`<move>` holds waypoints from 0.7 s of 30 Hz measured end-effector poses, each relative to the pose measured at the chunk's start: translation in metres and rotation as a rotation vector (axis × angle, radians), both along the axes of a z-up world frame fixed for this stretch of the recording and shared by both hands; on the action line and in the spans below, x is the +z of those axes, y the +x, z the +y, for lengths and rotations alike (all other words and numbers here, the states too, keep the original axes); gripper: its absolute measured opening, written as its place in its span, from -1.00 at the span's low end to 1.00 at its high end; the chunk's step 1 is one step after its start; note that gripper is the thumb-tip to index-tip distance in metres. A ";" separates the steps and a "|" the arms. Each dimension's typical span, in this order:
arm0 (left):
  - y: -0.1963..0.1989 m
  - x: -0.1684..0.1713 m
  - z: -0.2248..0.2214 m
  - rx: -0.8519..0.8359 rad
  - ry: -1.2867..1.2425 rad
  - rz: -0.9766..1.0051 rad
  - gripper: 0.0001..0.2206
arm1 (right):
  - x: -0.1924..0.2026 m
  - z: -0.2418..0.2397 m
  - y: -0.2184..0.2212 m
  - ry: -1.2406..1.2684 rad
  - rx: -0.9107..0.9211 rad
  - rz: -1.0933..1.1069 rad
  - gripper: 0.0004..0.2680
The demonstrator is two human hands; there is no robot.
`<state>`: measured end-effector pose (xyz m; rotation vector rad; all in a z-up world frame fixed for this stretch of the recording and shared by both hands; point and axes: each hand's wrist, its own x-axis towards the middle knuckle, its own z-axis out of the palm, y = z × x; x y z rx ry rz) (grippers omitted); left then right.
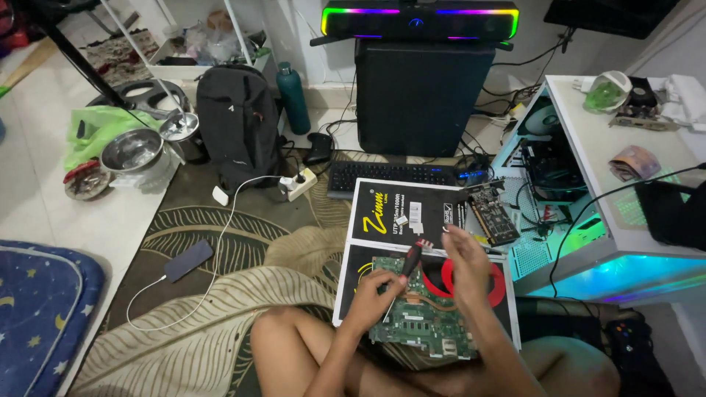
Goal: A person sitting on the floor uses a screwdriver to remove or install screws on a computer motherboard.
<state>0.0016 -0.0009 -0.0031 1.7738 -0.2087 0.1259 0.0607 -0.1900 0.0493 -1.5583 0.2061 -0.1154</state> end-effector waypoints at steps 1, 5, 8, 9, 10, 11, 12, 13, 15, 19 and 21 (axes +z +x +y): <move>-0.002 0.004 0.000 0.002 -0.001 0.003 -0.80 | -0.011 -0.012 -0.010 -0.001 0.002 0.003 -0.69; -0.001 0.014 0.000 0.071 -0.084 0.037 -0.81 | -0.042 -0.045 -0.046 -0.005 0.058 -0.005 -0.82; -0.002 0.019 0.002 0.073 -0.073 0.047 -0.80 | -0.056 -0.049 -0.064 -0.088 0.063 0.045 -0.83; -0.003 0.021 0.001 0.075 -0.076 0.050 -0.78 | -0.060 -0.049 -0.069 -0.139 0.041 0.060 -0.83; -0.003 0.020 0.001 0.072 -0.075 0.050 -0.78 | -0.062 -0.048 -0.071 -0.138 0.038 0.060 -0.83; -0.004 0.019 0.000 0.083 -0.073 0.054 -0.77 | -0.063 -0.047 -0.073 -0.151 0.053 0.040 -0.84; -0.004 0.019 0.001 0.097 -0.072 0.056 -0.75 | -0.063 -0.045 -0.074 -0.164 0.071 0.019 -0.85; -0.003 0.019 0.000 0.096 -0.071 0.054 -0.75 | -0.061 -0.045 -0.074 -0.163 0.070 0.017 -0.85; -0.003 0.018 0.000 0.085 -0.081 0.052 -0.77 | -0.055 -0.044 -0.074 -0.207 0.101 -0.028 -0.87; -0.003 0.019 0.000 0.097 -0.068 0.071 -0.76 | -0.052 -0.041 -0.076 -0.214 0.100 -0.058 -0.84; -0.003 0.021 -0.001 0.112 -0.069 0.077 -0.77 | -0.057 -0.044 -0.075 -0.133 0.057 0.011 -0.84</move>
